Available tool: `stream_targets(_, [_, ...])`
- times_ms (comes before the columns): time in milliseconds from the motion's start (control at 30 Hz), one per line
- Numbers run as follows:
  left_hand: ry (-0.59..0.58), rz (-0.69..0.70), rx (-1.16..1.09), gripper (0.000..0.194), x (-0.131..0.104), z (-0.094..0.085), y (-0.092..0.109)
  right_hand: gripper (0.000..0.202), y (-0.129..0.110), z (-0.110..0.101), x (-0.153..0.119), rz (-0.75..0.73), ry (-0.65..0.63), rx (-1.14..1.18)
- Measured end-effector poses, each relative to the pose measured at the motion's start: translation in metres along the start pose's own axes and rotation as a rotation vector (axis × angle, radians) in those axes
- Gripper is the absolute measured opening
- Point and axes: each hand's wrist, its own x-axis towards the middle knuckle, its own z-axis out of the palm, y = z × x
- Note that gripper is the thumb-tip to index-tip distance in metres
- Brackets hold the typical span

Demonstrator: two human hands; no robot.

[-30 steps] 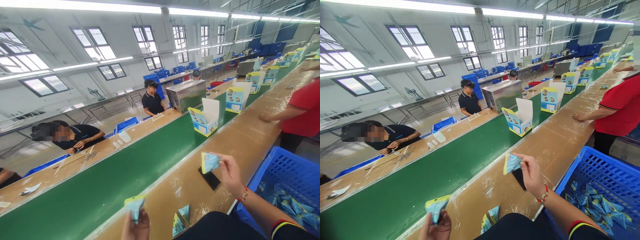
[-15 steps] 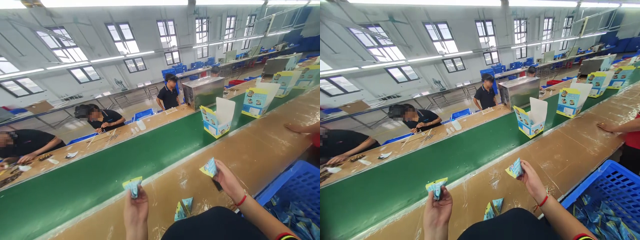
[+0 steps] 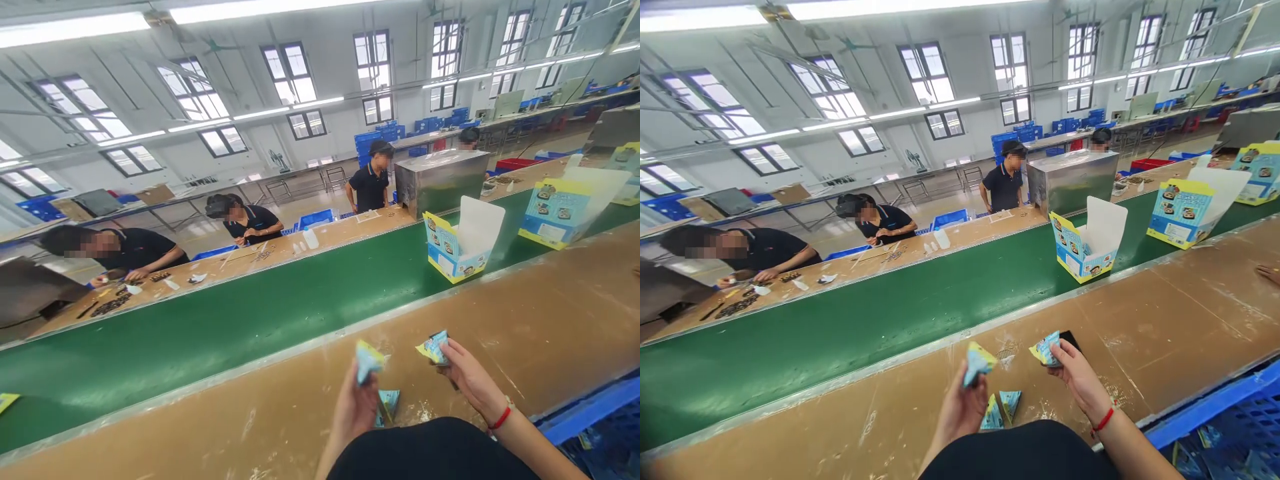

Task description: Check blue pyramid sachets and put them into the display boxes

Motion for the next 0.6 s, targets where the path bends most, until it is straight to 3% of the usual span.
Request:
stream_targets(67, [-0.004, -0.023, -0.083, 0.022, 0.001, -0.006, -0.003, 0.049, -0.009, -0.004, 0.004, -0.117, 0.106, -0.036])
stream_targets(167, [-0.067, 0.22, -0.216, 0.033, 0.003, -0.025, 0.038, 0.048, -0.023, -0.014, 0.004, -0.424, 0.377, -0.101])
stream_targets(233, [-0.068, 0.351, -0.214, 0.032, 0.005, -0.039, 0.072, 0.046, -0.028, -0.019, -0.001, -0.519, 0.334, -0.335])
stream_targets(300, [-0.043, 0.41, -0.178, 0.023, 0.008, -0.049, 0.09, 0.044, -0.03, -0.02, -0.008, -0.512, 0.161, -0.582])
stream_targets(367, [-0.035, 0.41, -0.142, 0.015, 0.014, -0.051, 0.085, 0.044, -0.029, -0.016, -0.014, -0.547, 0.185, -0.606])
stream_targets(433, [-0.048, 0.379, -0.125, 0.019, 0.019, -0.046, 0.063, 0.044, -0.028, -0.008, -0.016, -0.588, 0.279, -0.541])
stream_targets(533, [-0.046, 0.315, -0.104, 0.024, 0.021, -0.032, 0.028, 0.047, -0.029, -0.001, -0.015, -0.522, 0.141, -0.579])
stream_targets(600, [-0.037, 0.289, -0.074, 0.022, 0.02, -0.024, 0.017, 0.049, -0.031, -0.003, -0.012, -0.49, 0.11, -0.57])
